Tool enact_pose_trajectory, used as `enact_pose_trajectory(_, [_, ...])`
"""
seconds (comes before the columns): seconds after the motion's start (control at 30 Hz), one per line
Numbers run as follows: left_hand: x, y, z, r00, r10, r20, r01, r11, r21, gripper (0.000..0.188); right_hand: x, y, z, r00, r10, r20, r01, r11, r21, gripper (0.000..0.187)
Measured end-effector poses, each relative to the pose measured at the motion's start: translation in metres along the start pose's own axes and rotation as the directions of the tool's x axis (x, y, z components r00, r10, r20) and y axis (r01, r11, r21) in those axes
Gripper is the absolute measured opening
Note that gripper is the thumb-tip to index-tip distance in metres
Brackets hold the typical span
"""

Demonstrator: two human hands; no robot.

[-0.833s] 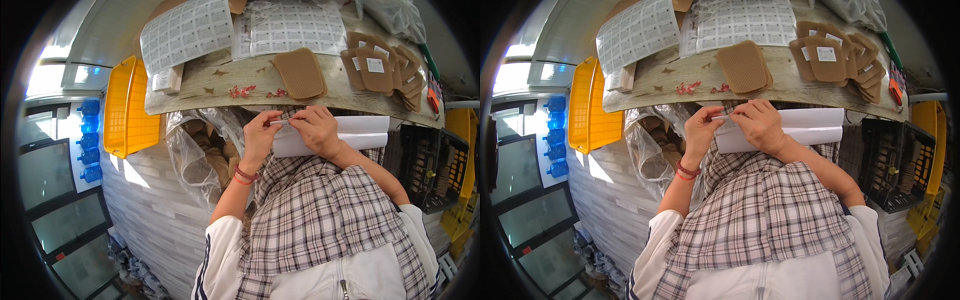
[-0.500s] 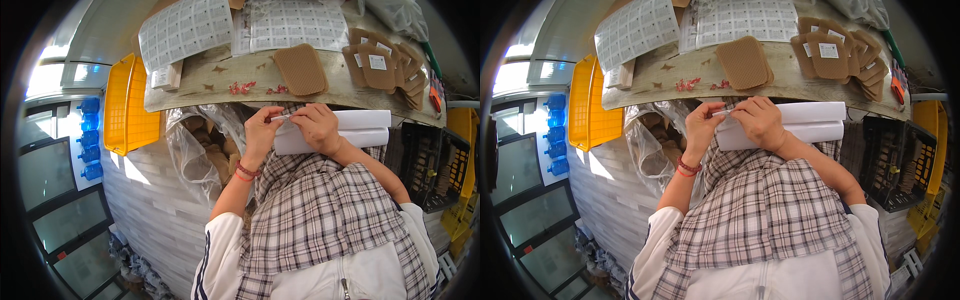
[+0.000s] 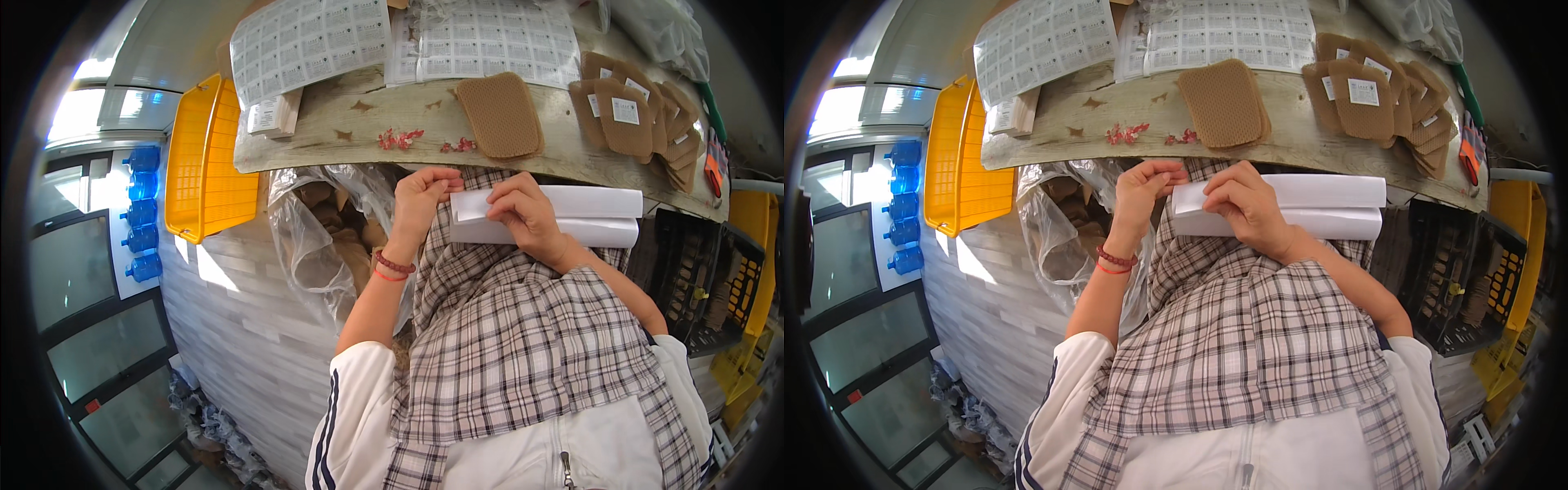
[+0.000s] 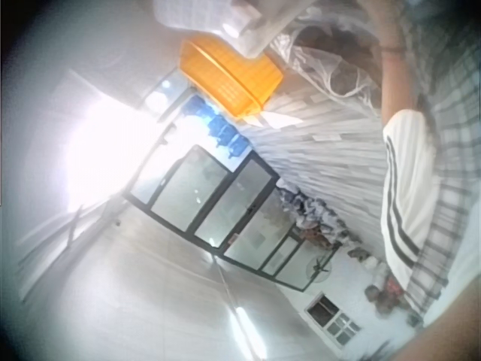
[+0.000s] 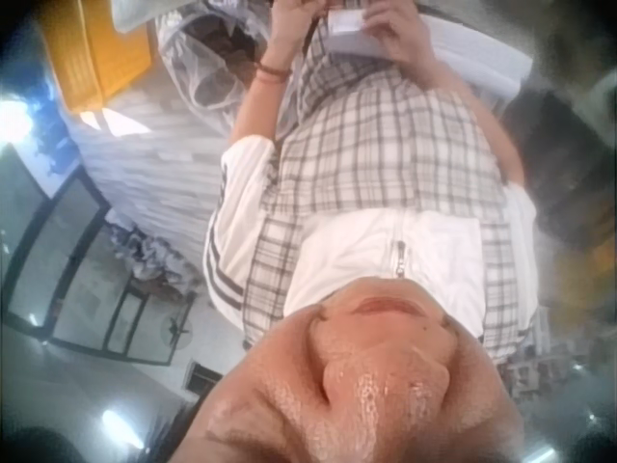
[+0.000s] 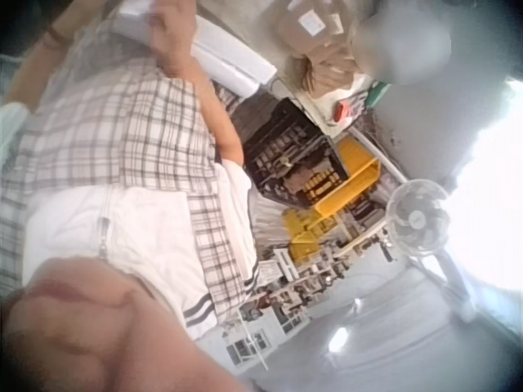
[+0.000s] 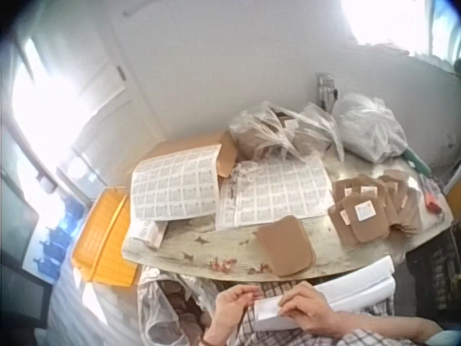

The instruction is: The person repeatedly peels small labels from a roll and affixes them onto brown cardboard pieces on a workbench. They handle the cardboard and label roll by hand, stacking labeled pieces as they work.

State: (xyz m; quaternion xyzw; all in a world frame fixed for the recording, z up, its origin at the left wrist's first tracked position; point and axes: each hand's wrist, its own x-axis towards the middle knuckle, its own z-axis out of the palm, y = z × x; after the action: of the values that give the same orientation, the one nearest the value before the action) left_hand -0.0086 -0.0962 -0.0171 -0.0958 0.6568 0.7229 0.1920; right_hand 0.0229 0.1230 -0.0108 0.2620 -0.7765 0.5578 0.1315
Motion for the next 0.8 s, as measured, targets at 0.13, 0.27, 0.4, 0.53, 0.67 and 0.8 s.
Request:
enact_pose_trajectory(0.13, [0.004,-0.011,0.001,0.992,0.122,-0.044,-0.114,0.980,0.160,0.025,0.016,-0.011,-0.024,0.984,0.165,-0.062,-0.153,0.974,0.167,0.011])
enact_pose_trajectory(0.27, [-0.001,0.004,0.000,0.992,0.126,0.009,-0.115,0.876,0.468,0.028,0.052,0.001,-0.051,0.898,0.414,-0.148,-0.374,0.896,0.239,0.004])
enact_pose_trajectory(0.4, [-0.004,0.035,0.015,0.817,0.567,0.107,-0.411,0.441,0.798,0.030,0.090,0.044,-0.070,0.843,0.522,-0.132,-0.469,0.832,0.297,0.005])
enact_pose_trajectory(0.53, [0.003,0.053,0.040,0.642,0.717,0.270,-0.606,0.260,0.752,0.037,0.110,0.060,-0.061,0.807,0.591,-0.023,-0.566,0.783,0.256,0.005])
enact_pose_trajectory(0.67, [0.017,0.041,0.059,0.654,0.650,0.387,-0.585,0.111,0.803,0.044,0.112,0.071,-0.044,0.851,0.502,-0.154,-0.507,0.862,0.003,0.006])
enact_pose_trajectory(0.8, [0.021,0.036,0.060,0.657,0.649,0.384,-0.583,0.114,0.804,0.044,0.110,0.069,-0.043,0.851,0.501,-0.155,-0.510,0.860,-0.024,0.007])
